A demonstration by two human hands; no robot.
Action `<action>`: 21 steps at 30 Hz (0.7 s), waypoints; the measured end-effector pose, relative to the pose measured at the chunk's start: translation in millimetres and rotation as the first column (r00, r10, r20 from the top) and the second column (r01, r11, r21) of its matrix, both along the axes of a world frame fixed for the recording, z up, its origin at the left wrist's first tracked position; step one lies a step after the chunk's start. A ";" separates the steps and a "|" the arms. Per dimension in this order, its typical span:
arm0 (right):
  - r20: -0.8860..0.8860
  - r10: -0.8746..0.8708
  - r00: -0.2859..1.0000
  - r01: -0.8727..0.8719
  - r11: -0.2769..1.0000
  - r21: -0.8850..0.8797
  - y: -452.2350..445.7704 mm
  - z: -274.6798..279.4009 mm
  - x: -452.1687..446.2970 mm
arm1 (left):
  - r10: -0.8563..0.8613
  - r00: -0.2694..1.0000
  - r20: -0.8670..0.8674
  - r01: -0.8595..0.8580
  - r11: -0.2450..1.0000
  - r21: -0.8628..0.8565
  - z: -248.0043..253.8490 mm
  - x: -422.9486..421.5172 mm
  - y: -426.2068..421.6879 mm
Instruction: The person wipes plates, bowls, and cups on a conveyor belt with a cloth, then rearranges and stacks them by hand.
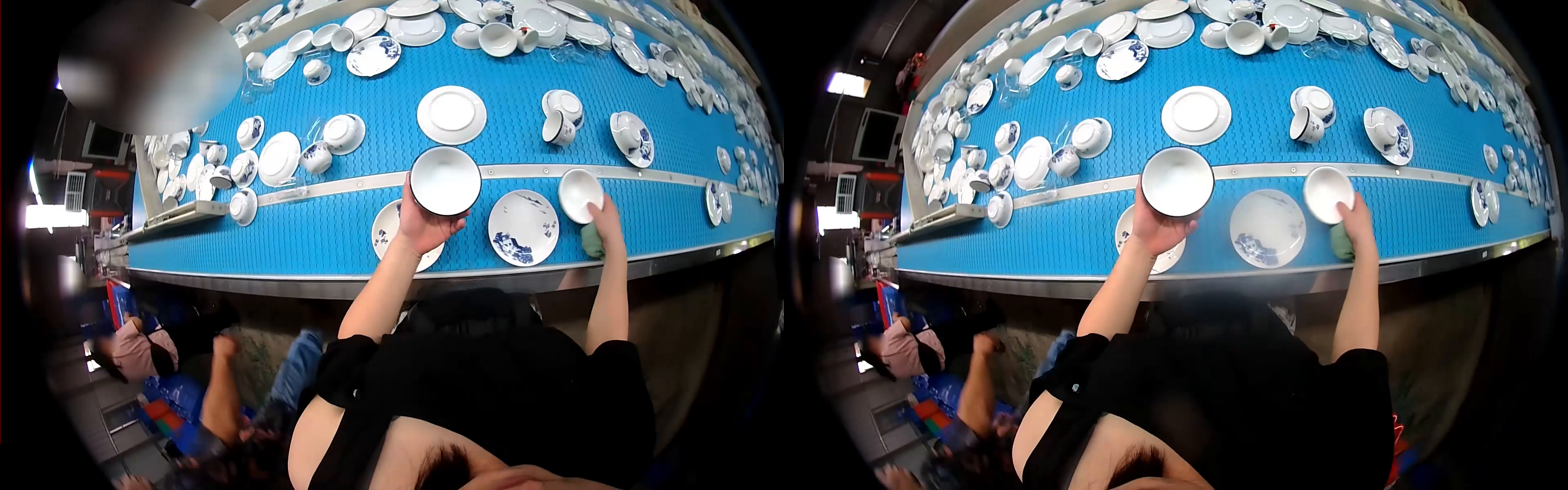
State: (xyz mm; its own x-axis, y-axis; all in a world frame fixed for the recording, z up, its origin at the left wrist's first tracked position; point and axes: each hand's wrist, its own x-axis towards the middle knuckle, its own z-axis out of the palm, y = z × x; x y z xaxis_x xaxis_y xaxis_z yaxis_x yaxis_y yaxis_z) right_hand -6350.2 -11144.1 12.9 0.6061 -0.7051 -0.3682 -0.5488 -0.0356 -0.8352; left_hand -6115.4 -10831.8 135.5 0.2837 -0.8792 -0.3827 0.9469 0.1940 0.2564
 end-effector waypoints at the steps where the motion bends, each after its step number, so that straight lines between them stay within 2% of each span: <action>1: 0.057 0.050 0.997 -0.055 0.994 0.098 7.2 9.7 8.3 | 0.044 0.996 0.078 -0.055 0.989 0.137 10.7 -5.2 -4.5; 2: 0.116 0.087 0.989 -0.109 0.976 0.191 14.9 18.0 15.5 | 0.071 0.985 0.159 -0.112 0.958 0.265 16.4 -10.3 -8.0; 4: 0.136 0.272 0.953 -0.293 0.942 0.164 29.0 27.4 26.8 | 0.033 0.975 0.218 -0.068 0.986 0.154 3.9 -7.2 9.3; 6: 0.008 0.479 0.878 -0.479 0.878 -0.012 33.2 16.8 34.4 | -0.064 0.887 0.457 -0.085 0.951 0.297 4.4 -11.0 19.5; 7: 0.006 0.473 0.881 -0.473 0.881 -0.020 37.7 27.1 39.4 | -0.061 0.858 0.511 -0.187 0.888 0.419 -0.4 -16.1 27.1; 8: -0.120 0.487 0.865 -0.489 0.872 0.011 35.8 48.0 46.8 | -0.065 0.824 0.563 -0.297 0.797 0.526 -1.1 -20.9 30.4; 9: -0.242 0.498 0.833 -0.503 0.863 0.046 30.3 61.9 51.5 | -0.068 0.841 0.537 -0.328 0.726 0.605 6.8 -26.5 33.9; 10: -0.238 0.498 0.834 -0.503 0.863 0.044 20.2 66.0 55.4 | -0.068 0.839 0.540 -0.330 0.725 0.604 3.3 -30.5 42.7; 12: -0.182 0.324 0.928 -0.324 0.946 0.029 -3.4 70.2 65.7 | -0.176 0.794 0.581 -0.416 0.539 0.732 -12.5 -36.6 63.0; 14: -0.110 0.244 0.964 -0.254 0.963 -0.093 -23.3 79.1 80.6 | -0.239 0.733 0.637 -0.469 0.500 0.728 -14.9 -46.0 68.9; 15: -0.037 0.229 0.973 -0.230 0.928 -0.292 -34.3 69.2 91.8 | -0.247 0.731 0.636 -0.458 0.513 0.726 -20.2 -47.0 67.1; 16: 0.035 0.229 0.973 -0.185 0.858 -0.479 -40.2 54.2 103.6 | -0.338 0.641 0.689 -0.524 0.464 0.714 -27.9 -47.4 67.9; 17: -0.005 0.246 0.969 -0.213 0.829 -0.518 -43.4 48.4 115.7 | -0.427 0.541 0.724 -0.594 0.416 0.689 -32.5 -47.9 65.4; 18: -0.044 0.261 0.964 -0.241 0.797 -0.554 -44.1 46.2 125.1 | -0.431 0.535 0.726 -0.589 0.425 0.687 -33.7 -48.2 59.6; 19: -0.041 0.251 0.967 -0.231 0.798 -0.556 -42.3 47.1 132.7 | -0.688 0.448 0.570 -0.544 0.296 0.785 -33.3 -48.1 54.3; 20: -0.177 0.301 0.937 -0.348 0.763 -0.544 -40.1 48.8 139.6 | -0.876 0.333 0.350 -0.525 0.137 0.840 -33.3 -49.7 49.6; 21: -0.307 0.345 0.887 -0.460 0.721 -0.519 -37.7 47.4 137.0 | -0.861 0.222 0.458 -0.659 0.214 0.721 -45.0 -61.4 51.3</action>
State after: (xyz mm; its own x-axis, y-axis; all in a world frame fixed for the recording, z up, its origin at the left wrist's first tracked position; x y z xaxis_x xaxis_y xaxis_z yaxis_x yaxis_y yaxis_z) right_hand -6213.1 -11181.8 60.3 0.8465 -0.5200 -0.1141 -0.5054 -0.7174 -0.4795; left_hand -6176.9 -10780.5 90.5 0.9172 -0.2559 -0.3053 -0.1023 -0.8920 0.4403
